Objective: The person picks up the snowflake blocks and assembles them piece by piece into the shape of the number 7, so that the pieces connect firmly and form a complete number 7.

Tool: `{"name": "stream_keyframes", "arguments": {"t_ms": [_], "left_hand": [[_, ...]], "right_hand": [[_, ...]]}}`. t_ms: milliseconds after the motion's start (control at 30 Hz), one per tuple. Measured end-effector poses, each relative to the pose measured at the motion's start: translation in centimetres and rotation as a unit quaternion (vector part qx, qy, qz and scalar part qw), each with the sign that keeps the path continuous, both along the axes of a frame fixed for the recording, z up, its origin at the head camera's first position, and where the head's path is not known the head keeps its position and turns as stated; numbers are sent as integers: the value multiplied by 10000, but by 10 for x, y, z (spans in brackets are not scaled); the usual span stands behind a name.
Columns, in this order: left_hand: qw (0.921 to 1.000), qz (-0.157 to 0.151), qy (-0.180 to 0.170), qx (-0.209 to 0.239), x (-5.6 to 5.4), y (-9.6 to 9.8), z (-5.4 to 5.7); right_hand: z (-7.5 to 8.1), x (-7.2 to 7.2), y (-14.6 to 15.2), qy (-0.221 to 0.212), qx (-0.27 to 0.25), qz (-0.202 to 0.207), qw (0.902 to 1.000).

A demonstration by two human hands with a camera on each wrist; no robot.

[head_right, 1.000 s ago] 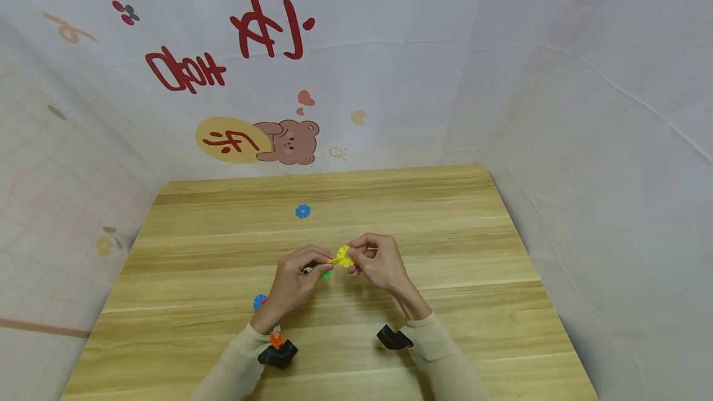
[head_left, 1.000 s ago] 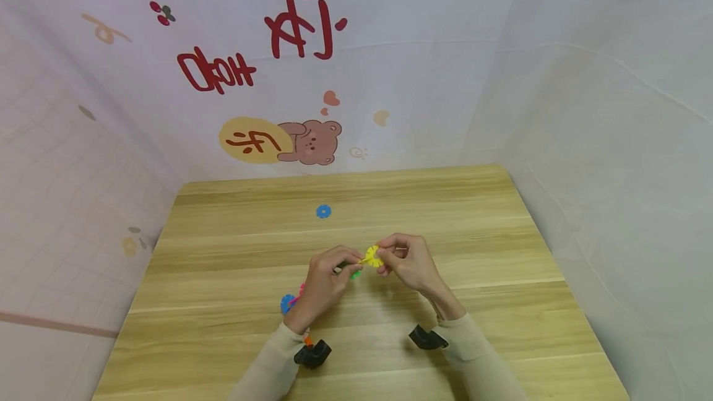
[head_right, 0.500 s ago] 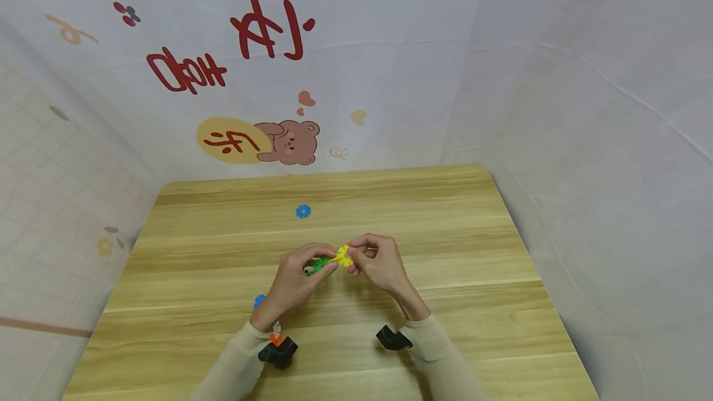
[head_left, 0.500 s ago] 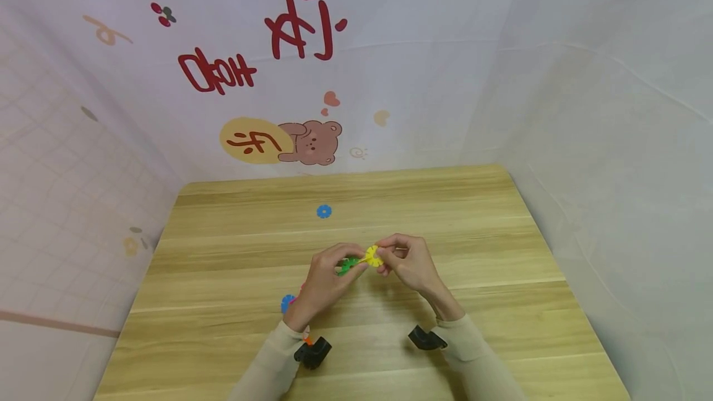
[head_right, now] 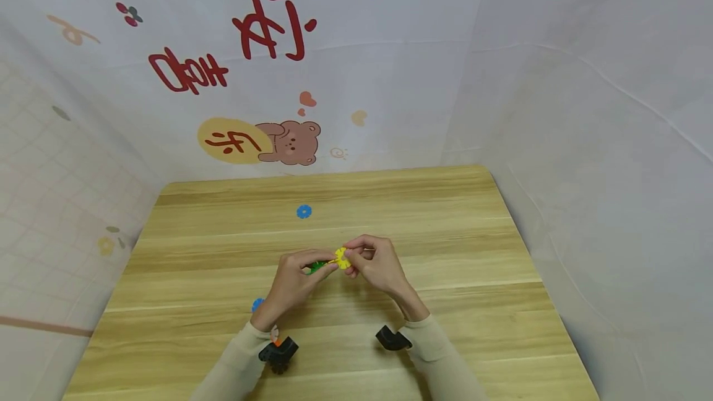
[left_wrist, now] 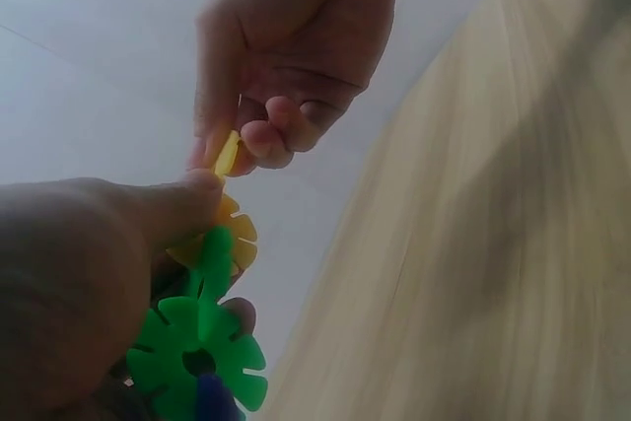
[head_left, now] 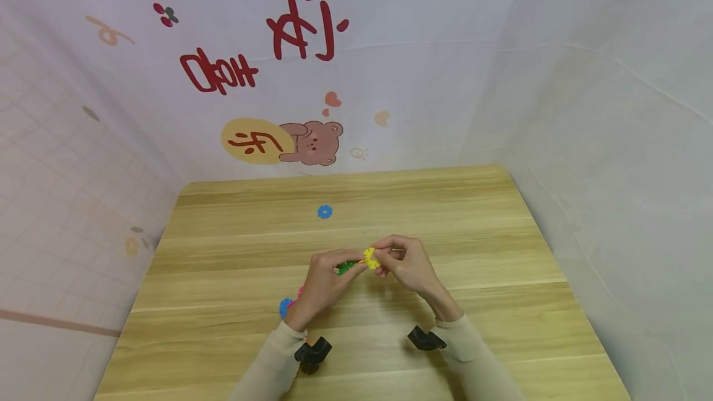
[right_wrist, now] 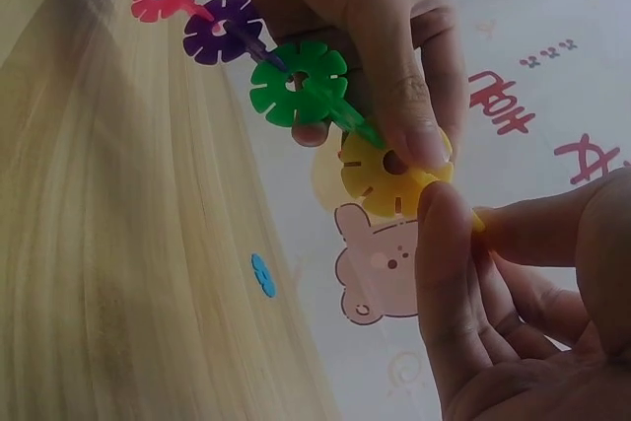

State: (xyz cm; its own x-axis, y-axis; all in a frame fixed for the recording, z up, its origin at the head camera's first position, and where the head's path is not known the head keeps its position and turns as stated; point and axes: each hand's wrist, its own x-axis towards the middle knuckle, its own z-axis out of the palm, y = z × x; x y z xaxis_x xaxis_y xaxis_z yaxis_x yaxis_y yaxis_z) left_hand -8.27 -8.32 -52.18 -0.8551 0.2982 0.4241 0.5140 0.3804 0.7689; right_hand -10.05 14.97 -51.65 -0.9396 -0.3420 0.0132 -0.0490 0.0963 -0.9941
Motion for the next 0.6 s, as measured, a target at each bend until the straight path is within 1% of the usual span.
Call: {"name": "stream_keyframes", "arguments": {"t_ms": [167,333,400,600], "left_hand": [[10000,21,-30,-7,1,-4,1],[9999,127,78,-12,1,-10,2],[9998,200,93,-17,1,-14,3],[9991,420,18,-74,1,-25,8]], "right_hand": [[1,-2,0,164,170,153,9996],[1,-6,0,304,371,249,9985],[-1,-8,1,392,428,206,9981],[-9,-18,1,685,608,-92,9957]]}}
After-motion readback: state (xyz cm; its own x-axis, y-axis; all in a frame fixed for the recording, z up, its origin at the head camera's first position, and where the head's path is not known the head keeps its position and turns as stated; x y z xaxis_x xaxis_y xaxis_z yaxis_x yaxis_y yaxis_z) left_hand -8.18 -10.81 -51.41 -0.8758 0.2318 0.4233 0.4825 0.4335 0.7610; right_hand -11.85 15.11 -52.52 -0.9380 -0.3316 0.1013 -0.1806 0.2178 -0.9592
